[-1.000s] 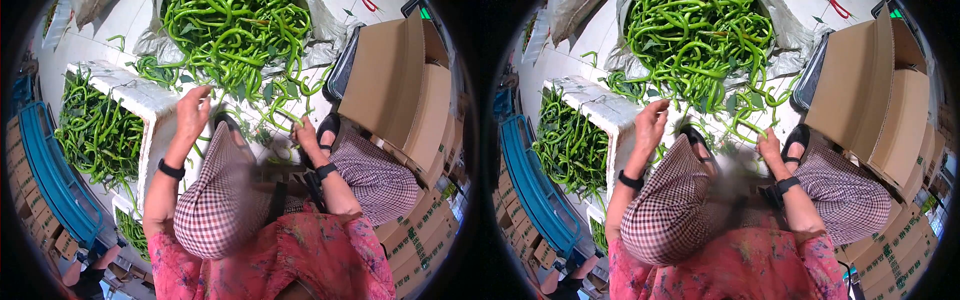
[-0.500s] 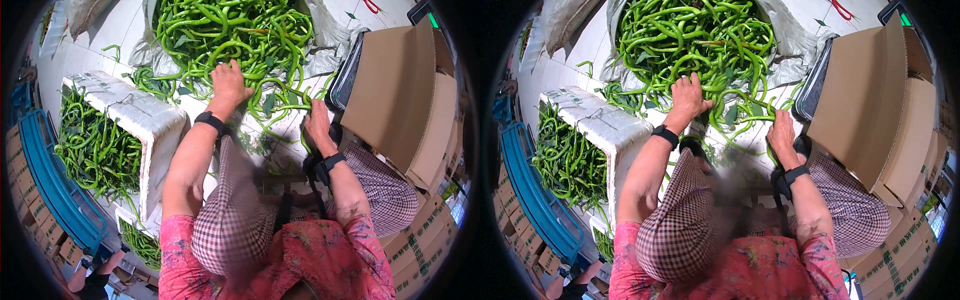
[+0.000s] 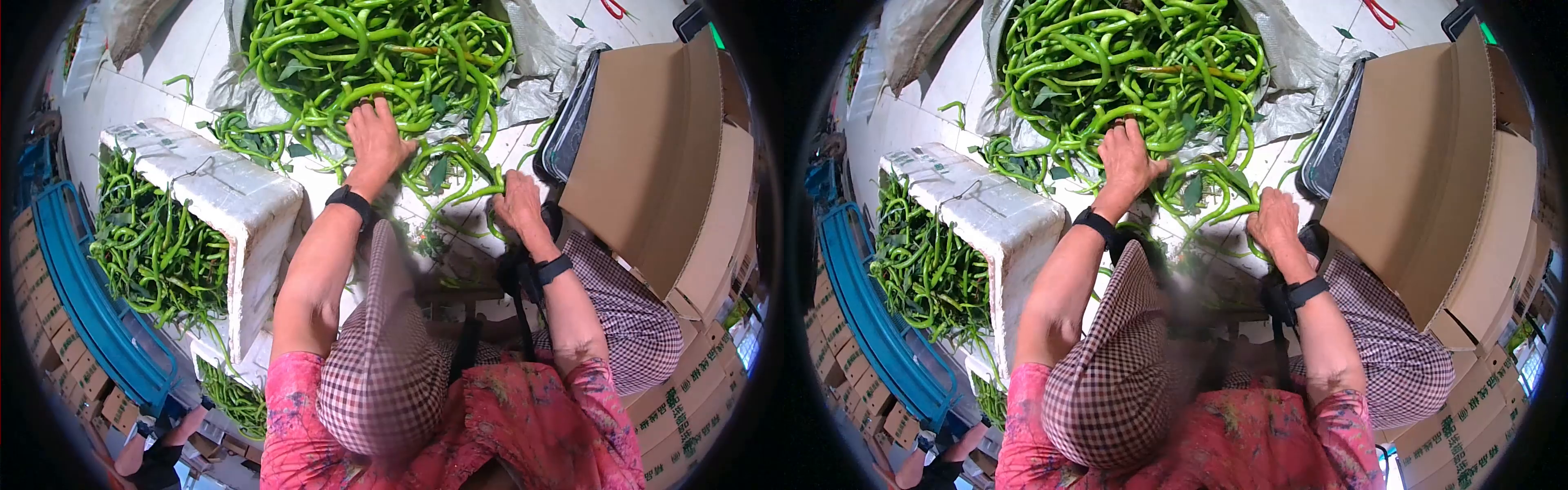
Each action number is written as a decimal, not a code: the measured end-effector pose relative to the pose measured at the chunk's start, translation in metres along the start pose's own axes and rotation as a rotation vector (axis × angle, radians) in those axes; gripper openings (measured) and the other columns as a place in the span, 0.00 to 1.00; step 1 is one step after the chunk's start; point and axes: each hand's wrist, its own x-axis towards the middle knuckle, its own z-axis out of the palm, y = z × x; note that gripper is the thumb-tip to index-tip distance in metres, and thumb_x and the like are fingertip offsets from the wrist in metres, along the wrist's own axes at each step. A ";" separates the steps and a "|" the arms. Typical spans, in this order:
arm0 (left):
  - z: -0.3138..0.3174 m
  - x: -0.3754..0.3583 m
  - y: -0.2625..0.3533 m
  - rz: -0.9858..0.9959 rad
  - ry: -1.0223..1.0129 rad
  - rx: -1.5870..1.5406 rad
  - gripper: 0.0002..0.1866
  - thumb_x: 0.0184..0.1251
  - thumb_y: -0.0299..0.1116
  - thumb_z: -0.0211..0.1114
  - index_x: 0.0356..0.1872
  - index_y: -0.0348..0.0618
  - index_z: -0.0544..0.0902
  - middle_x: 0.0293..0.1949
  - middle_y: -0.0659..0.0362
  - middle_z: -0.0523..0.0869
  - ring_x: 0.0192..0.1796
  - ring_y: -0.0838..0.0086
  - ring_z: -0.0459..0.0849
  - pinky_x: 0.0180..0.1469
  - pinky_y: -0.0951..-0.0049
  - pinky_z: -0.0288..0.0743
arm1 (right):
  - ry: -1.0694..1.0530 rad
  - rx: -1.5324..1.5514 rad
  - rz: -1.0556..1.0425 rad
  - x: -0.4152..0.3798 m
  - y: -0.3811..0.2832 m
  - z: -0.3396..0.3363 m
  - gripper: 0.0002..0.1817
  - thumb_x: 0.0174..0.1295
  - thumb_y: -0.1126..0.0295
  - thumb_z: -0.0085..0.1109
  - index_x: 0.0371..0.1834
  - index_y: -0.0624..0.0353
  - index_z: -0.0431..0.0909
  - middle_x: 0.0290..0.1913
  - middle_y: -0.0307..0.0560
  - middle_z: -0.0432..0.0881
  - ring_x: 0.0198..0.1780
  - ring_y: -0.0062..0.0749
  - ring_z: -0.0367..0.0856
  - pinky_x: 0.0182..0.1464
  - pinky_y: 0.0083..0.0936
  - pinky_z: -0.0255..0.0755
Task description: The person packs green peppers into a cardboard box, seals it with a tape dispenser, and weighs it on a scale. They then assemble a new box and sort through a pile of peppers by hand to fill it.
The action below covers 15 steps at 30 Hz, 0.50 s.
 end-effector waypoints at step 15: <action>-0.137 0.011 0.015 -0.220 -0.516 -0.937 0.43 0.47 0.31 0.76 0.67 0.29 0.66 0.53 0.51 0.83 0.55 0.68 0.81 0.61 0.70 0.72 | -0.513 1.221 0.018 0.002 -0.019 -0.077 0.18 0.62 0.65 0.67 0.51 0.63 0.78 0.36 0.36 0.81 0.38 0.22 0.79 0.46 0.21 0.74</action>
